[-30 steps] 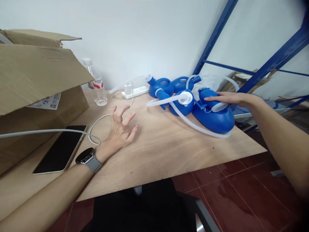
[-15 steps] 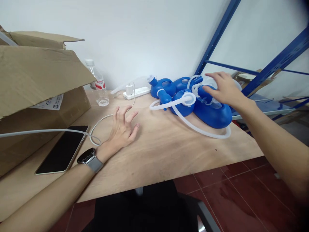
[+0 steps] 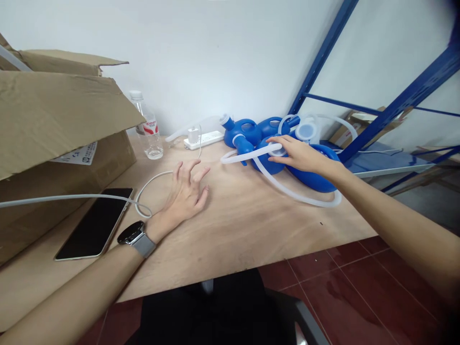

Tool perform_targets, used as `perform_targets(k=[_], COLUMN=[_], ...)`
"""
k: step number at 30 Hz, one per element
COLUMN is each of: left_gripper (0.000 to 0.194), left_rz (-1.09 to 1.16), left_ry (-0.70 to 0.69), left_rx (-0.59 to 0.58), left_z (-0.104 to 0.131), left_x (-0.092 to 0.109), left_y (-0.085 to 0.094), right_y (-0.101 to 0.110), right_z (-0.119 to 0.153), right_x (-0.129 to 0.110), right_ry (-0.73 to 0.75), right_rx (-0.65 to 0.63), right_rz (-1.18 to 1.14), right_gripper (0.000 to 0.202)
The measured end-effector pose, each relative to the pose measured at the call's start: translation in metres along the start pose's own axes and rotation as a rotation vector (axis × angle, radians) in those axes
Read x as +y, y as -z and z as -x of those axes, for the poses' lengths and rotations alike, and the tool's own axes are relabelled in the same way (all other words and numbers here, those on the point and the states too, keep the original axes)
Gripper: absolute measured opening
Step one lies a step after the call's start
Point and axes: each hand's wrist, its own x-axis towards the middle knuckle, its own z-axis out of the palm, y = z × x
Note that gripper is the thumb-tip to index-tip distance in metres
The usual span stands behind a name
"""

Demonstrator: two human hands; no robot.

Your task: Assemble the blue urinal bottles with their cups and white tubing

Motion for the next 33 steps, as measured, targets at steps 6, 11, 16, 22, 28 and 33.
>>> perform_targets(k=[6,11,16,22,28,33], left_gripper=[0.065,0.068,0.069,0.065,0.073,0.078], left_rz=[0.015,0.036,0.025,0.01,0.038,0.066], left_ry=[0.029,0.06,0.04,0.07,0.131,0.162], left_rx=[-0.016,-0.034,-0.108,-0.199,-0.304,-0.348], left_z=[0.001,0.003,0.005,0.002,0.002,0.003], left_x=[-0.002,-0.005,-0.006,0.0,0.0,-0.001], left_y=[-0.001,-0.005,-0.007,-0.002,-0.002,-0.003], right_y=[0.02,0.037,0.044,0.041,0.025,0.008], right_z=[-0.002,-0.002,-0.001,-0.004,-0.022,-0.038], right_x=[-0.005,-0.012,-0.039,-0.075,-0.094,-0.105], right_ry=[-0.16,-0.251,-0.19,-0.071,0.032,0.147], right_rx=[0.285,0.385,0.352,0.42,0.532,0.565], right_rz=[-0.165,-0.406,-0.488,-0.363,-0.296,-0.25], right_gripper=[0.066,0.071,0.069,0.061,0.059,0.064])
